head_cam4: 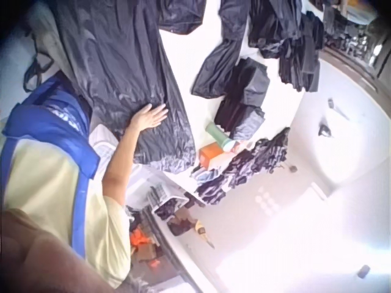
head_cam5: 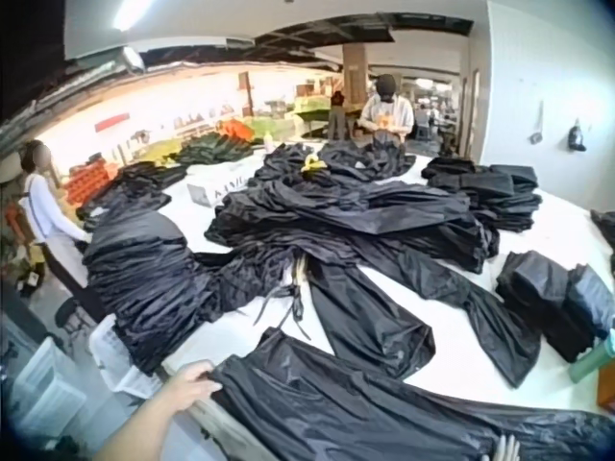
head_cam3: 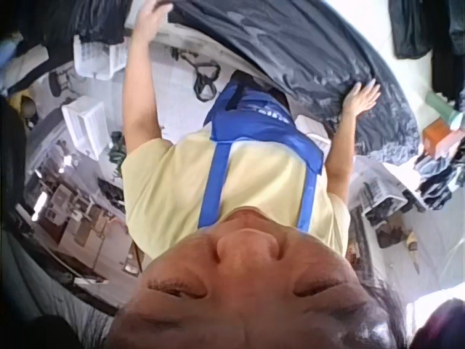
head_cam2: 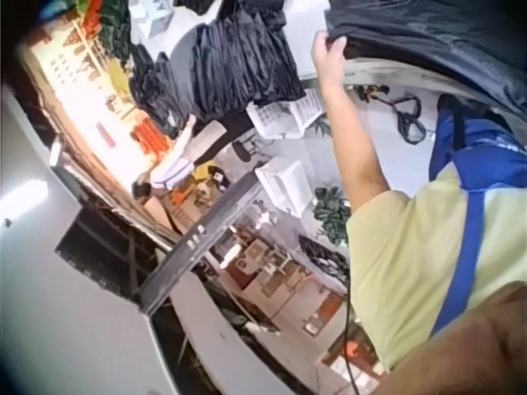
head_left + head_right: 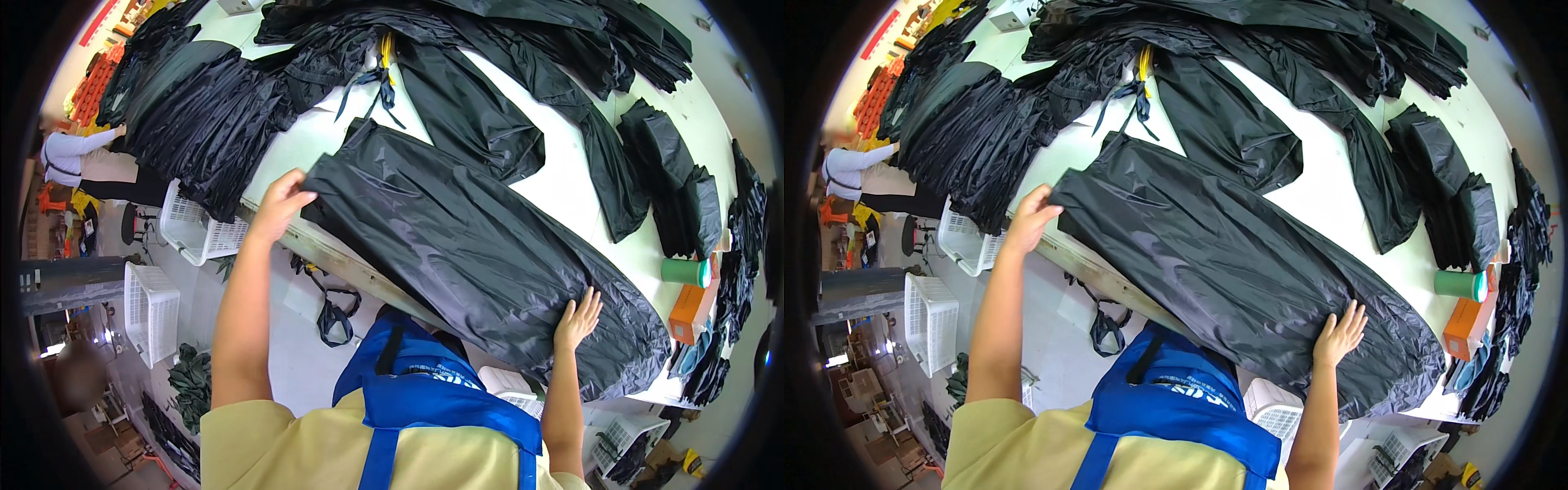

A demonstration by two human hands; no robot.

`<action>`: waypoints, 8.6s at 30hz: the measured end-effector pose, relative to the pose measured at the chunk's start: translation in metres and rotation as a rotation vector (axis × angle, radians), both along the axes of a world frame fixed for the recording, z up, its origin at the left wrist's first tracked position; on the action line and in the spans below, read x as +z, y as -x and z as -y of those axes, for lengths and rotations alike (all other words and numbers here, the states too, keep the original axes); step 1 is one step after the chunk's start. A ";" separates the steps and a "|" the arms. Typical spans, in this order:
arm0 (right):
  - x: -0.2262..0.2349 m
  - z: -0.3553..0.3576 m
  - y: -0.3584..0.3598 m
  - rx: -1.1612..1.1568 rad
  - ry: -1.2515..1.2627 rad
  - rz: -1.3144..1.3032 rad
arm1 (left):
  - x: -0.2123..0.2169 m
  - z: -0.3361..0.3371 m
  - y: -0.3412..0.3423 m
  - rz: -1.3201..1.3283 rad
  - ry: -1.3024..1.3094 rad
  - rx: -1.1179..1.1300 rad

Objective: The person repeatedly picks up black fabric pieces, unfolds them on a table, and uses a small blade to cut along seams or edges. After each cut, the fabric is folded and set aside. The process is repeated for multiple pieces throughout the clip.

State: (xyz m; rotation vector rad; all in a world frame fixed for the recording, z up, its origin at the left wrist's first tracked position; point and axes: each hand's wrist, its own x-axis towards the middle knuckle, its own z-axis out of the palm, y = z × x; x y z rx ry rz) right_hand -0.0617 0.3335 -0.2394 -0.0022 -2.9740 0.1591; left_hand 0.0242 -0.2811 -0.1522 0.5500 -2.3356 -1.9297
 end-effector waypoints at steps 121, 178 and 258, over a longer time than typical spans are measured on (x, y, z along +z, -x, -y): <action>0.035 -0.143 0.052 -0.278 0.266 0.008 | -0.117 0.021 0.125 0.079 1.638 -0.104; 0.088 -0.129 -0.090 0.500 -0.086 0.540 | -0.062 -0.060 -0.030 0.052 1.322 -0.341; 0.063 -0.443 0.000 -1.127 1.416 0.462 | -0.050 -0.493 0.122 -0.233 1.080 -0.768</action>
